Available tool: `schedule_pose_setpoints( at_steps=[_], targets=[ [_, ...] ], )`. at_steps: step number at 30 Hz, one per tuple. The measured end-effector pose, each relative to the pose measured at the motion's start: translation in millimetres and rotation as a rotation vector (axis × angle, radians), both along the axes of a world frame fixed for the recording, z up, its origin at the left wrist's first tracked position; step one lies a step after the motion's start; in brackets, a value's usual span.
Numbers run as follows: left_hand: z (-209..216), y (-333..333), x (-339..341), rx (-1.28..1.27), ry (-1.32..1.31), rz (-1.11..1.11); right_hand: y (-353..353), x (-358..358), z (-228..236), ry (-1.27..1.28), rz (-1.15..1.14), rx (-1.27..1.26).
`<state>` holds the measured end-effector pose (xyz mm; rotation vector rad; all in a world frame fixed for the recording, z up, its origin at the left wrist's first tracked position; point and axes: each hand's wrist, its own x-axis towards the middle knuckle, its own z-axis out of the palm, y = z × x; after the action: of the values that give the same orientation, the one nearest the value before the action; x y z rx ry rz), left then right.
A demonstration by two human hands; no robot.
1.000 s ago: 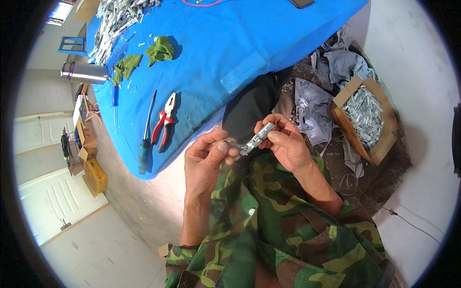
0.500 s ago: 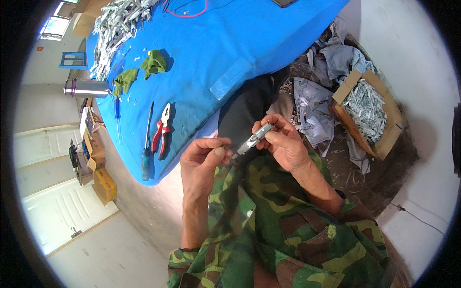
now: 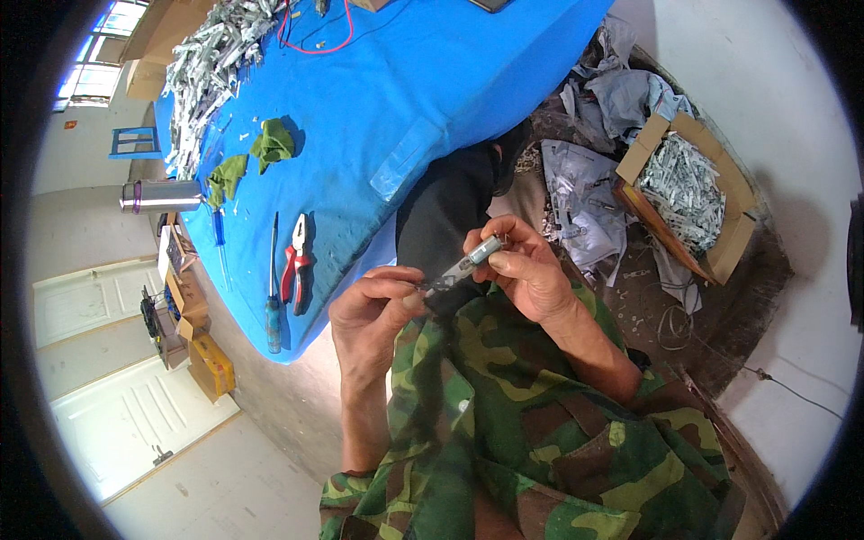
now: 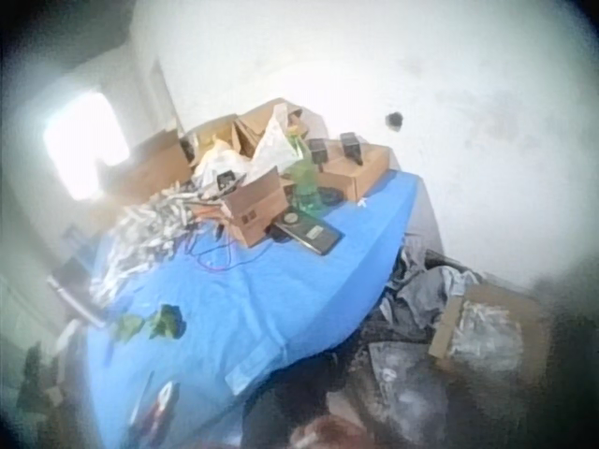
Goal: The person uses pliers to pull a metal pin from a small cylindrical component, removes internal parts by hand, and затем uses a screwdriver to push and separate the inner casing.
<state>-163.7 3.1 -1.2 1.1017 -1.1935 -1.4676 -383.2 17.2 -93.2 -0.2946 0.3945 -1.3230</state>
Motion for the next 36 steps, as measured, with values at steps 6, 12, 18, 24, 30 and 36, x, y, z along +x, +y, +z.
schedule_pose_setpoints(
  at_steps=[6,12,18,24,30,36],
  targets=[
    [3.1,3.9,-4.9,-0.014,-0.008,0.019,0.9,-1.4,-0.7,-0.015,0.008,-0.002],
    [4.9,4.4,-6.4,-0.015,-0.069,0.035,1.4,-1.8,0.8,-0.023,0.010,0.033],
    [4.4,4.7,-5.6,-0.027,-0.080,0.021,1.7,-2.3,-0.5,-0.036,0.014,0.030],
    [3.1,7.0,-0.3,-0.011,-0.075,-0.002,2.0,-0.7,-1.5,-0.062,0.016,0.034],
    [2.8,6.7,-1.7,-0.001,-0.048,0.006,1.9,-1.5,-1.6,-0.066,0.019,0.044],
    [0.7,4.8,-4.4,-0.005,-0.080,0.049,2.5,-2.0,-4.6,-0.074,0.018,0.055]
  ],
)
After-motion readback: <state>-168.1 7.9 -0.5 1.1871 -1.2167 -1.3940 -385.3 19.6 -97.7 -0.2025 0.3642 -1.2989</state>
